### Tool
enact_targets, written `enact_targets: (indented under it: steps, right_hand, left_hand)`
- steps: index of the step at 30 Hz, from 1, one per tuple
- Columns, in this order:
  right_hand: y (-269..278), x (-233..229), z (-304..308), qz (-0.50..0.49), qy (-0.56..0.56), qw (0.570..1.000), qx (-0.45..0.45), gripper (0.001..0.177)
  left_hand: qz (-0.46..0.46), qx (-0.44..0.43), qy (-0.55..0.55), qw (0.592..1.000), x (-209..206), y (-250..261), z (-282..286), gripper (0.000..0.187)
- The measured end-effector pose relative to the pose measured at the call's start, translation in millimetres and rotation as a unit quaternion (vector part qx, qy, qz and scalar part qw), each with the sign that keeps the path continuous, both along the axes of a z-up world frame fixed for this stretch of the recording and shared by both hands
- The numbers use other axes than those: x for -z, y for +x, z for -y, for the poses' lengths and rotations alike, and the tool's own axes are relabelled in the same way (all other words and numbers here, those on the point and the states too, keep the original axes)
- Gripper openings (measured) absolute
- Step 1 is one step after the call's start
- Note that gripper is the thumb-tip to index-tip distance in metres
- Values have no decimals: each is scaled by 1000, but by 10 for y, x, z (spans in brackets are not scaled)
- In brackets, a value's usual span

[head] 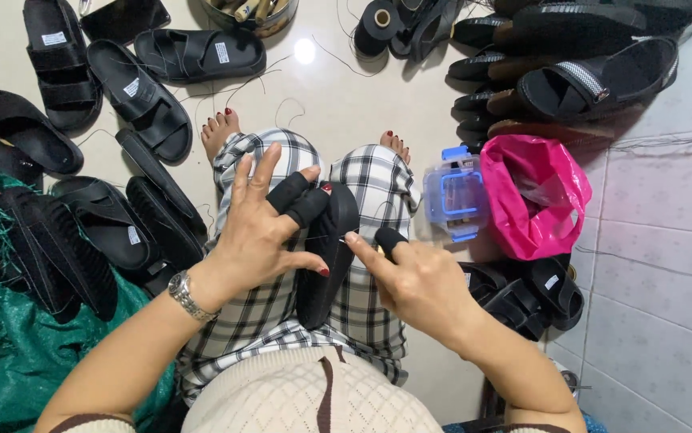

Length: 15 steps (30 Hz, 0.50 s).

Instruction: Hand-sewing a component of a black shoe as part of a repair process.

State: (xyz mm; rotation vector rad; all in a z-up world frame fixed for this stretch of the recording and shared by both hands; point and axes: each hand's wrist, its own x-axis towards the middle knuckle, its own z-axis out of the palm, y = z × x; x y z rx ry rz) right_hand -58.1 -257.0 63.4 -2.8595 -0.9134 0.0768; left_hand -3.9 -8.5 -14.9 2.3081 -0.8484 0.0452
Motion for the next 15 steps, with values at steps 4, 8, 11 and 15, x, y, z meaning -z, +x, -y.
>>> enact_targets:
  steps: [4, 8, 11, 15]
  right_hand:
    - [19, 200, -65, 16, 128, 992, 6, 49]
    - [2, 134, -136, 42, 181, 981, 48, 34]
    - [-26, 244, -128, 139, 35, 988, 60, 19]
    - [-4, 264, -164, 101, 61, 991, 59, 14]
  left_hand:
    - [4, -4, -11, 1000, 65, 0, -11, 90]
    - [-5, -49, -65, 997, 71, -173, -41, 84]
    - [31, -136, -237, 961, 170, -487, -59, 21]
    - [-374, -26, -496, 783, 17, -722, -127, 16]
